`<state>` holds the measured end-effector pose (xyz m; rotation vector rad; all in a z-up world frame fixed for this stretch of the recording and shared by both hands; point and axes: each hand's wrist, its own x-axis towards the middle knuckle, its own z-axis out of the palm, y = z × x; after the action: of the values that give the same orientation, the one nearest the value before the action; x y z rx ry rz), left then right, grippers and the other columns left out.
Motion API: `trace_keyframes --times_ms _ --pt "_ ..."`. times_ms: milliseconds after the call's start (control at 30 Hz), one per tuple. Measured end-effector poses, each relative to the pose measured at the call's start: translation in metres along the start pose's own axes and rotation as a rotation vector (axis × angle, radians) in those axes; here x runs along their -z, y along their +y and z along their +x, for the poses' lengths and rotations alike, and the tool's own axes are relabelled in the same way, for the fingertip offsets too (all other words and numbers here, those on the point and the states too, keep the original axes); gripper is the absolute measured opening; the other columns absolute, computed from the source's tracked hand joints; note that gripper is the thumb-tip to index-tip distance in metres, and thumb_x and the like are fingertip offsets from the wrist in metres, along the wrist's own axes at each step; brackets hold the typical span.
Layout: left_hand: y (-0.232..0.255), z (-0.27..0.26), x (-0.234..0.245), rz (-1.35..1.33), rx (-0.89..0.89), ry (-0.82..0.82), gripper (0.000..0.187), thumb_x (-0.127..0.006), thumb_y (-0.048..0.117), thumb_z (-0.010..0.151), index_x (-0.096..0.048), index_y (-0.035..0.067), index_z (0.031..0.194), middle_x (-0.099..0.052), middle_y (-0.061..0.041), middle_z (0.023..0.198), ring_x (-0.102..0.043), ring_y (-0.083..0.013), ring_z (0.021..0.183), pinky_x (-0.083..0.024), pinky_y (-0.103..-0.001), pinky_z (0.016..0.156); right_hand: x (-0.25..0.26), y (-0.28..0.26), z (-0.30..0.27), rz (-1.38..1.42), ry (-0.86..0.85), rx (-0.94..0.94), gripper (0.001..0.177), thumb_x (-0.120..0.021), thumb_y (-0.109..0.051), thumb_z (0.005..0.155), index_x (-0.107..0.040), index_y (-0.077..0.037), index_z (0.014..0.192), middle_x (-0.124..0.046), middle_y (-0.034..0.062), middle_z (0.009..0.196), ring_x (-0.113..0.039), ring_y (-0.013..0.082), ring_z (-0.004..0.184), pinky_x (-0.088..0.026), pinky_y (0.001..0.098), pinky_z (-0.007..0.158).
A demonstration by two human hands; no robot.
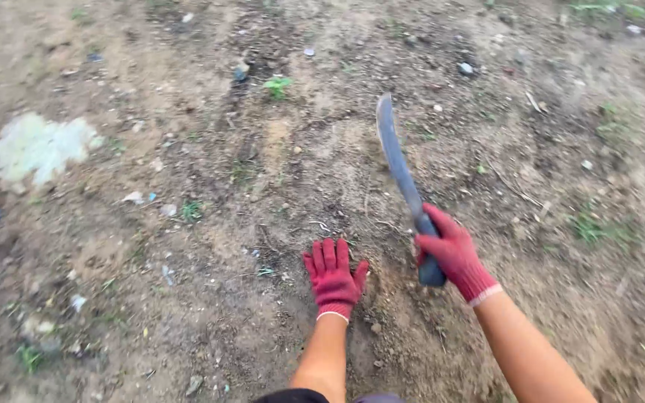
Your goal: Digging into the dirt and clearing grass with a machete.
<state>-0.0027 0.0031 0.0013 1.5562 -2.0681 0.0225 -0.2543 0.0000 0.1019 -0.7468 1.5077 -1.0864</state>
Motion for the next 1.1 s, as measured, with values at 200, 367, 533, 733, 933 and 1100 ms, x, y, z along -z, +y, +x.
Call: trace_keyframes --times_ms 200,367,533,733,933,1100 --pt "0.003 0.006 0.005 0.009 0.025 0.006 0.075 -0.070 0.057 0.084 -0.056 0.009 0.139 -0.047 -0.020 0.148 -0.037 -0.0466 0.142 -0.018 -0.068 0.119 -0.112 -0.065 0.158 -0.094 -0.118 0.090 0.069 -0.071 -0.002 0.078 -0.058 -0.011 0.145 -0.069 0.0045 0.092 -0.066 0.0152 0.064 -0.058 0.0351 0.057" --pt "0.005 0.003 0.006 0.038 0.039 -0.033 0.074 -0.072 0.056 0.082 -0.057 0.010 0.139 -0.048 -0.019 0.148 -0.038 -0.0457 0.143 -0.018 -0.067 0.121 -0.137 -0.041 0.205 -0.101 -0.430 0.006 0.074 -0.072 0.002 0.075 -0.058 -0.010 0.146 -0.069 0.0076 0.088 -0.064 0.0162 0.061 -0.055 0.0335 0.056" --pt "0.011 -0.003 0.010 0.007 0.039 -0.003 0.076 -0.073 0.057 0.080 -0.058 0.010 0.139 -0.050 -0.019 0.146 -0.039 -0.0453 0.141 -0.018 -0.066 0.120 -0.122 -0.033 0.215 0.091 -0.391 0.041 0.072 -0.070 0.004 0.075 -0.058 -0.009 0.145 -0.067 0.0056 0.090 -0.063 0.0158 0.059 -0.057 0.0354 0.055" --pt "0.004 -0.006 0.005 -0.019 0.075 0.007 0.072 -0.074 0.055 0.083 -0.059 0.012 0.139 -0.051 -0.018 0.149 -0.040 -0.0444 0.144 -0.020 -0.064 0.124 -0.100 -0.047 0.191 0.008 -0.461 -0.029 0.077 -0.070 0.003 0.074 -0.054 -0.014 0.148 -0.070 0.0090 0.093 -0.064 0.0194 0.057 -0.058 0.0374 0.054" --pt "-0.005 -0.012 -0.015 0.063 -0.021 -0.114 0.080 -0.064 0.065 0.086 -0.056 0.014 0.147 -0.045 -0.017 0.156 -0.030 -0.0405 0.151 -0.011 -0.062 0.124 0.027 -0.088 0.055 -0.683 -0.350 -0.033 0.073 -0.071 -0.004 0.080 -0.055 -0.025 0.148 -0.069 0.0059 0.090 -0.065 0.0157 0.062 -0.057 0.0341 0.058" --pt "-0.016 -0.016 -0.025 0.206 -0.039 -0.072 0.082 -0.056 0.070 0.091 -0.054 0.014 0.150 -0.042 -0.014 0.162 -0.026 -0.0383 0.155 -0.009 -0.059 0.127 0.248 -0.040 -0.075 -0.496 -0.067 -0.291 0.073 -0.073 -0.004 0.082 -0.054 -0.030 0.148 -0.064 0.0036 0.081 -0.061 0.0175 0.059 -0.055 0.0386 0.055"
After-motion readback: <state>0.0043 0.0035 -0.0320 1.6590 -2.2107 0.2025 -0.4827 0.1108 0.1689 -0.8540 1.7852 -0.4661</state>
